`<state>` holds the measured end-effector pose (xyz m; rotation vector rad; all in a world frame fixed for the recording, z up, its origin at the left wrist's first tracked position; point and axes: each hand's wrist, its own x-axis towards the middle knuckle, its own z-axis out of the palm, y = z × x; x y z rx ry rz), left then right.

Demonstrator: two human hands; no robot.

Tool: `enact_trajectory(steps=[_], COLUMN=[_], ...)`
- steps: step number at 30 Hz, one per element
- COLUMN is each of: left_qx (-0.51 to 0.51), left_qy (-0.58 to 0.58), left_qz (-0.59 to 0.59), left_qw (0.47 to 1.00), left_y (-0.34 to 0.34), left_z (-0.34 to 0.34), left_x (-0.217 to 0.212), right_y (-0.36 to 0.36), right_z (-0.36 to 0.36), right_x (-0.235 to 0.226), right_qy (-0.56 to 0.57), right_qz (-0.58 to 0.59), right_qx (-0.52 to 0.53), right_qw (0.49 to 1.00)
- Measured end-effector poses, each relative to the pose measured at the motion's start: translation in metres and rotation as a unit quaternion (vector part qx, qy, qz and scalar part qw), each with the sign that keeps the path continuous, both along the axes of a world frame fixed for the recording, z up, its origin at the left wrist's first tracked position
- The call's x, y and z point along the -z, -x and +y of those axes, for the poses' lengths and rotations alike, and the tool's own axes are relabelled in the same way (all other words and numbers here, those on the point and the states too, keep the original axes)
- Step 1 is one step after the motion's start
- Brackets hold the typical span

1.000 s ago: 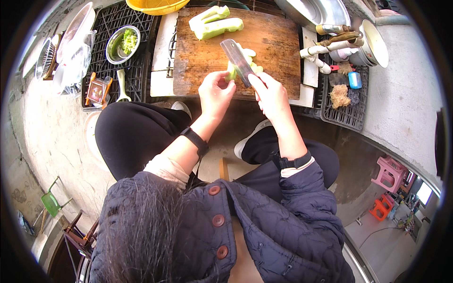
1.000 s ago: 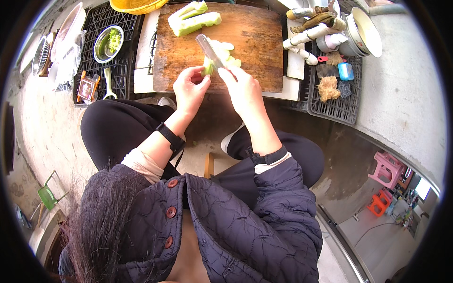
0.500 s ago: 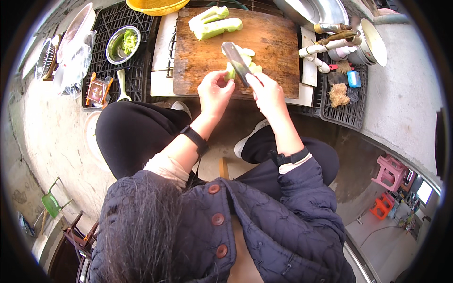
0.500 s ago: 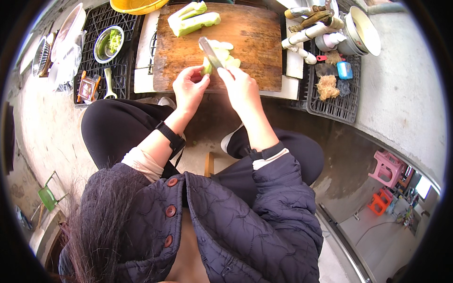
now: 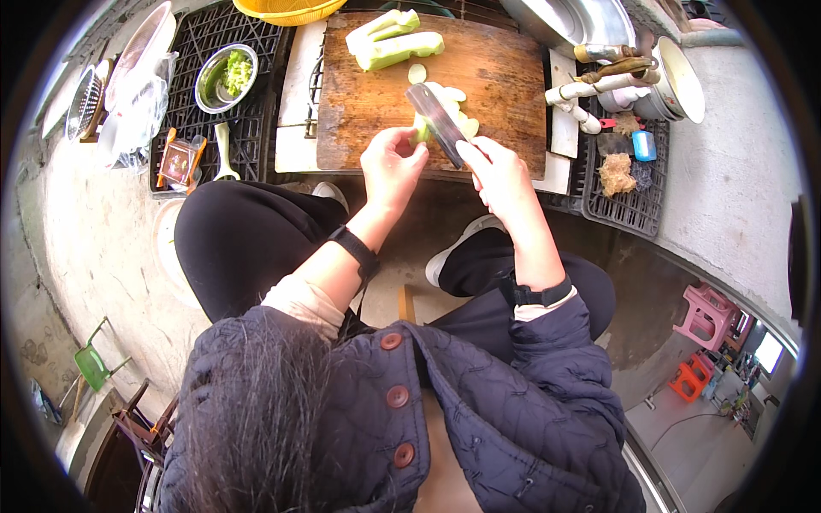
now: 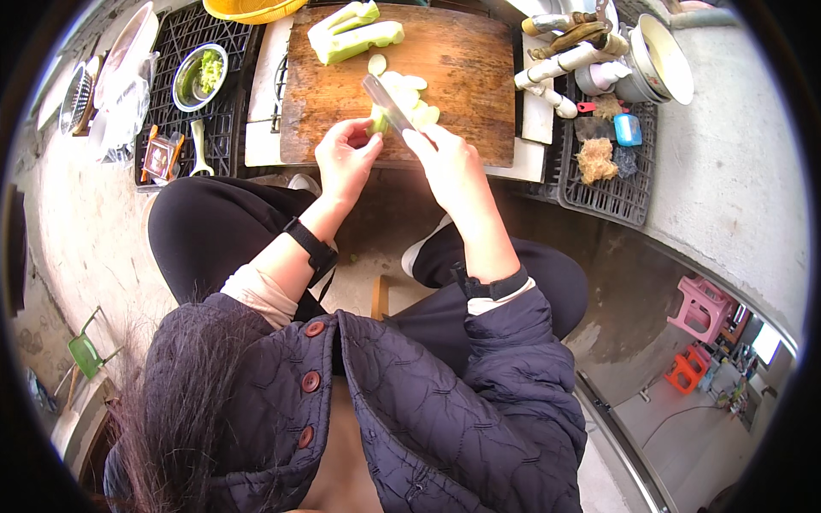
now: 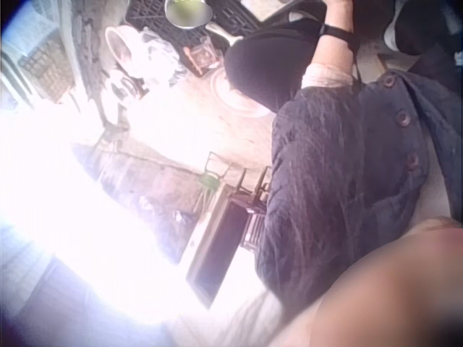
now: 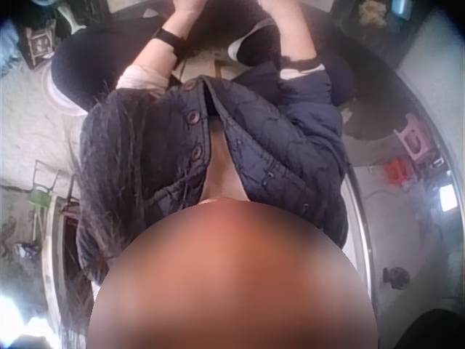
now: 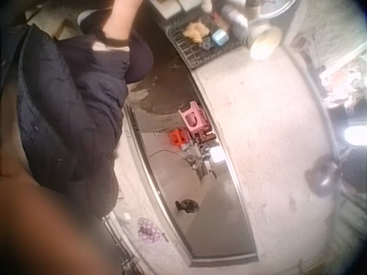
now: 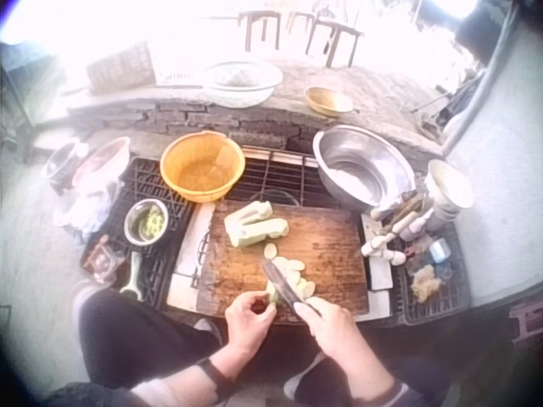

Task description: The person sits at a low outdoor workstation and uses a cleaver to chop green vegetables on a wooden cutting board. They transfer chopped pieces into a small metal bowl and then into a white bowl, continuing to slice additional pieces throughout the clip.

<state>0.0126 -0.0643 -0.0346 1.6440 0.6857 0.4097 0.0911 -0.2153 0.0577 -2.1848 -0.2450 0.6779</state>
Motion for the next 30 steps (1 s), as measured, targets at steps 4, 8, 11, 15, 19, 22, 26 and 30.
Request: enact_trajectory(steps=[4,8,11,15,19,22,26,30], left_qx=[-0.001,-0.012,-0.019,-0.013,-0.015,-0.021,-0.025,-0.009], left_qy=[-0.004,0.000,-0.007,-0.019,-0.010,0.004,-0.008,-0.017], left_qz=[0.006,-0.009,-0.034,-0.028,-0.028,-0.038,-0.016,-0.006], left_qw=[1.000,1.000,0.999,0.999,0.999,0.999,1.000,1.000], left_y=[0.000,0.000,0.000,0.000,0.000,0.000,0.000,0.001], left_z=[0.000,-0.001,-0.001,0.000,0.000,-0.001,-0.001,0.001], left_x=[0.000,-0.001,0.000,0.001,0.002,0.003,0.004,0.004], right_y=[0.002,0.002,-0.001,0.001,0.004,0.007,0.012,0.010], right_z=[0.007,0.014,0.009,0.007,0.010,0.007,0.011,0.021], right_x=[0.016,0.012,-0.004,-0.010,-0.002,-0.001,0.000,0.004], right_qy=[-0.007,0.015,0.035,0.037,-0.021,-0.016,0.014,0.048], right_qz=[-0.006,0.006,0.053,0.073,0.009,-0.012,-0.048,-0.021], right_qx=[0.005,0.034,0.044,0.044,0.031,0.021,0.007,0.013], right_qw=[1.000,0.999,0.997,0.996,0.999,1.000,0.999,0.999])
